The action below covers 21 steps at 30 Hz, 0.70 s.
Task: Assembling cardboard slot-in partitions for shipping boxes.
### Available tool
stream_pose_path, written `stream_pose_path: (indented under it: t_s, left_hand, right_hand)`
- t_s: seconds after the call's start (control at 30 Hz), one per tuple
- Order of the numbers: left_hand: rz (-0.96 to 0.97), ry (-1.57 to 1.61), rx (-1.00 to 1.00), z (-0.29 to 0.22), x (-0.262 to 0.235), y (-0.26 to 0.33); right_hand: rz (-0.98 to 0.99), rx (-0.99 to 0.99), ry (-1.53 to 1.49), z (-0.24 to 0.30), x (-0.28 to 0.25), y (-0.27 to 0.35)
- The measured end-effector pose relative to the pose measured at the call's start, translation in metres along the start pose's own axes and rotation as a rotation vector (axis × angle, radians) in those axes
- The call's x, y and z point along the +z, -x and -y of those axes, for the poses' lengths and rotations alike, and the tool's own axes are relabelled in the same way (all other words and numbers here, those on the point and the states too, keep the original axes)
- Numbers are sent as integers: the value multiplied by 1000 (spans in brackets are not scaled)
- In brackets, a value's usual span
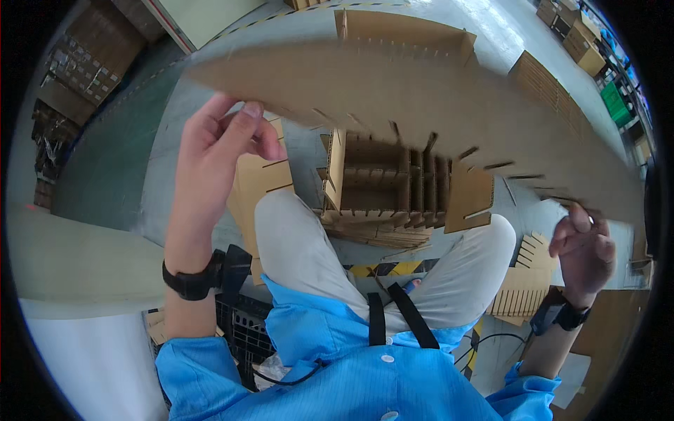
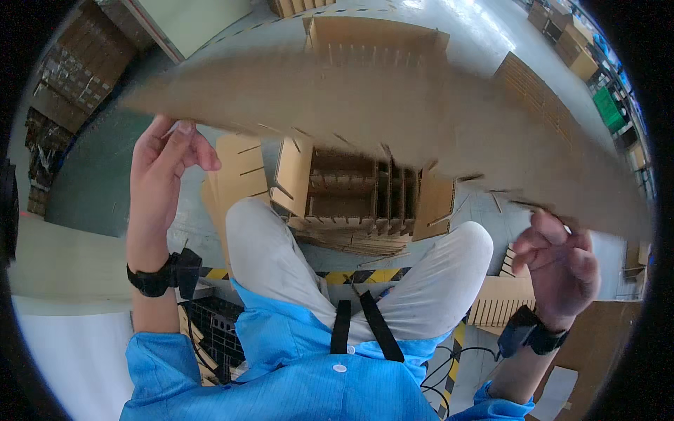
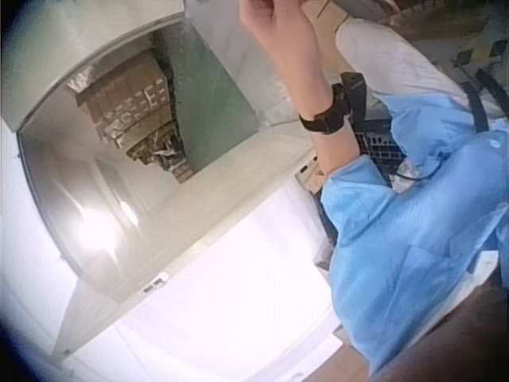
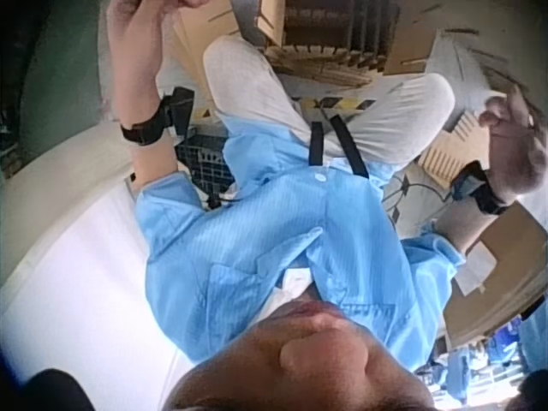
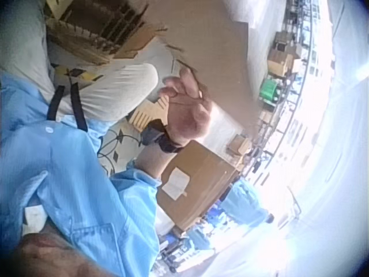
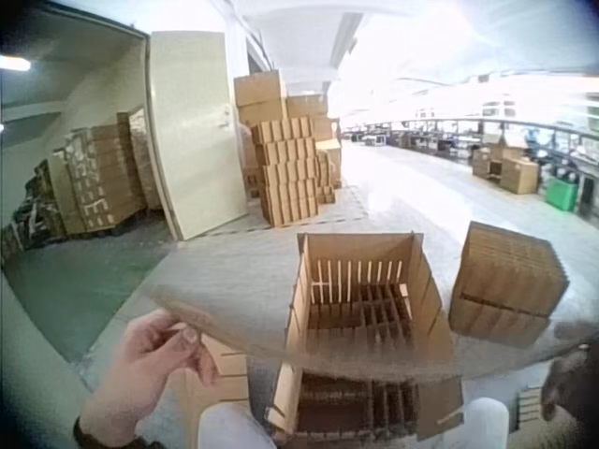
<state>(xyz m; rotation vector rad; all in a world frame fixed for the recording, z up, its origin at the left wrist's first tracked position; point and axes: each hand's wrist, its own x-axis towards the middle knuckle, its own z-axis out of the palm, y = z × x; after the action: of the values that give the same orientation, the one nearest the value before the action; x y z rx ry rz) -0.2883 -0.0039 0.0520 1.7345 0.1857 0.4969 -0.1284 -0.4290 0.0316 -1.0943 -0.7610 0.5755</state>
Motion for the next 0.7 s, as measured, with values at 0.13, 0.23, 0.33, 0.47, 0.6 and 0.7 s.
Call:
stream_pose_path:
  t_s: [0.13,0.23,0.33,0.47,0.6,0.7]
  left_hand:
    - [-59,-166,-36,11,3,-5]
    - [-4,-189,-57,23,7,0]
    - [13,-125,-58,38,10,5]
    - [17,-105,-80,52,12,2]
    - [4,-72,-70,54,14,0]
    - [7,-81,-86,51,12,-2]
  right_hand:
    - [-237,121,135,-18,8,-16]
    - [-381,118,181,-31,9,-22]
    - [-475,140,201,-40,9,-25]
    - [-458,180,243,-48,5,-25]
    - [-478,176,221,-56,1,-23]
    - [-492,180,242,-57,-2,-22]
